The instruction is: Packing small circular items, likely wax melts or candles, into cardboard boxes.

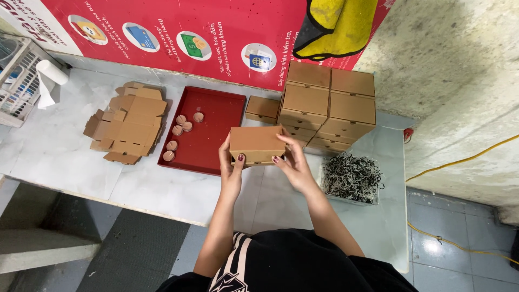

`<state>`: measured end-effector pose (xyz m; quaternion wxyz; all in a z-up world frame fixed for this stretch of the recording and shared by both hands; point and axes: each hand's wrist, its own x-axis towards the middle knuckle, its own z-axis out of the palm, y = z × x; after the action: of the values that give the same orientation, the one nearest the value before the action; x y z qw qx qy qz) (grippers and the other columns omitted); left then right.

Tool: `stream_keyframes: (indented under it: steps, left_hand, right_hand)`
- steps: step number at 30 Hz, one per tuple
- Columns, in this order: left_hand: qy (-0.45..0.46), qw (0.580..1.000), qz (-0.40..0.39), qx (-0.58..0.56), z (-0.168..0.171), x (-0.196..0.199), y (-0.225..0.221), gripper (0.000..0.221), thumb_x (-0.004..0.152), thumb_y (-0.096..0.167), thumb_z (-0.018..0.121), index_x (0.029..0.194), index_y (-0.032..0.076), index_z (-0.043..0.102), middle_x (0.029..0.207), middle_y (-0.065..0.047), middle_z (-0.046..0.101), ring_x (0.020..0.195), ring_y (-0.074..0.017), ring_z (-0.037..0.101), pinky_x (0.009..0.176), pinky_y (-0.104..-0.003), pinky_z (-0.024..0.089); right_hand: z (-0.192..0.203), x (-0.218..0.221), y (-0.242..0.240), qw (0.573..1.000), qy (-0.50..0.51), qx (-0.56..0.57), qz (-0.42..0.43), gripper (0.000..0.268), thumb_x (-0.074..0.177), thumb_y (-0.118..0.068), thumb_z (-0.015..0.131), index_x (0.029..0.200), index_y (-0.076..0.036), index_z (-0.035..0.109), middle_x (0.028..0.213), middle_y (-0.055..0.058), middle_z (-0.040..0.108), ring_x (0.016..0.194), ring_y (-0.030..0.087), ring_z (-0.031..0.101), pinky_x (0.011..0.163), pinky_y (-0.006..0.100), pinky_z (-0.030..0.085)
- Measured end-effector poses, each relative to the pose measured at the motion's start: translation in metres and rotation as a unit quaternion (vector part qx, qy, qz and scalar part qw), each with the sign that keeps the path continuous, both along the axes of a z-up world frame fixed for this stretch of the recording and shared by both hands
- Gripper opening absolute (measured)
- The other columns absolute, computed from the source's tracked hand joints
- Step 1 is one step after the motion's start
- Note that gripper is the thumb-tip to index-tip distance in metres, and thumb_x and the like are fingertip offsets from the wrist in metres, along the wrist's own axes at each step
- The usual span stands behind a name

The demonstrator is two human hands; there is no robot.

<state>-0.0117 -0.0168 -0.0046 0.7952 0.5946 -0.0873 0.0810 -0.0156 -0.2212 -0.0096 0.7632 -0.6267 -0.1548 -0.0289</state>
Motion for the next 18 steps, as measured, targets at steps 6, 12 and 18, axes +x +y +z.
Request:
stream_keyframes:
  steps: [6, 12, 18]
  left_hand:
    - [-0.049, 0.993, 0.057, 0.093, -0.016, 0.005, 0.006, 0.057, 0.104, 0.012, 0.057, 0.157, 0.005, 0.035, 0.169, -0.018, 0.026, 0.157, -0.0296, 0.027, 0.126, -0.043, 0.026]
    - [-0.003, 0.992, 0.124, -0.016, -0.074, 0.027, 0.008, 0.046, 0.102, 0.014, 0.059, 0.142, 0.008, 0.036, 0.163, -0.018, 0.032, 0.151, -0.0275, 0.035, 0.116, -0.041, 0.039]
    - [0.093, 0.991, 0.091, -0.016, -0.102, 0.083, 0.016, 0.04, 0.104, 0.017, 0.056, 0.14, 0.006, 0.042, 0.143, -0.017, 0.05, 0.131, -0.0251, 0.054, 0.102, -0.04, 0.054]
  right_hand:
    - [-0.03, 0.004, 0.008, 0.999, 0.011, -0.023, -0.042, 0.04, 0.102, -0.003, 0.061, 0.141, -0.01, 0.056, 0.173, 0.005, 0.03, 0.118, 0.018, 0.054, 0.087, 0.031, 0.05]
    - [-0.07, 0.013, 0.052, 0.961, 0.189, 0.165, -0.119, 0.046, 0.095, -0.012, 0.068, 0.136, -0.015, 0.046, 0.141, 0.011, 0.049, 0.099, 0.016, 0.062, 0.078, 0.036, 0.057]
    - [-0.087, 0.066, 0.071, 0.842, 0.436, 0.318, 0.009, 0.045, 0.095, -0.029, 0.068, 0.128, -0.001, 0.056, 0.116, 0.017, 0.068, 0.104, 0.025, 0.069, 0.091, 0.037, 0.061]
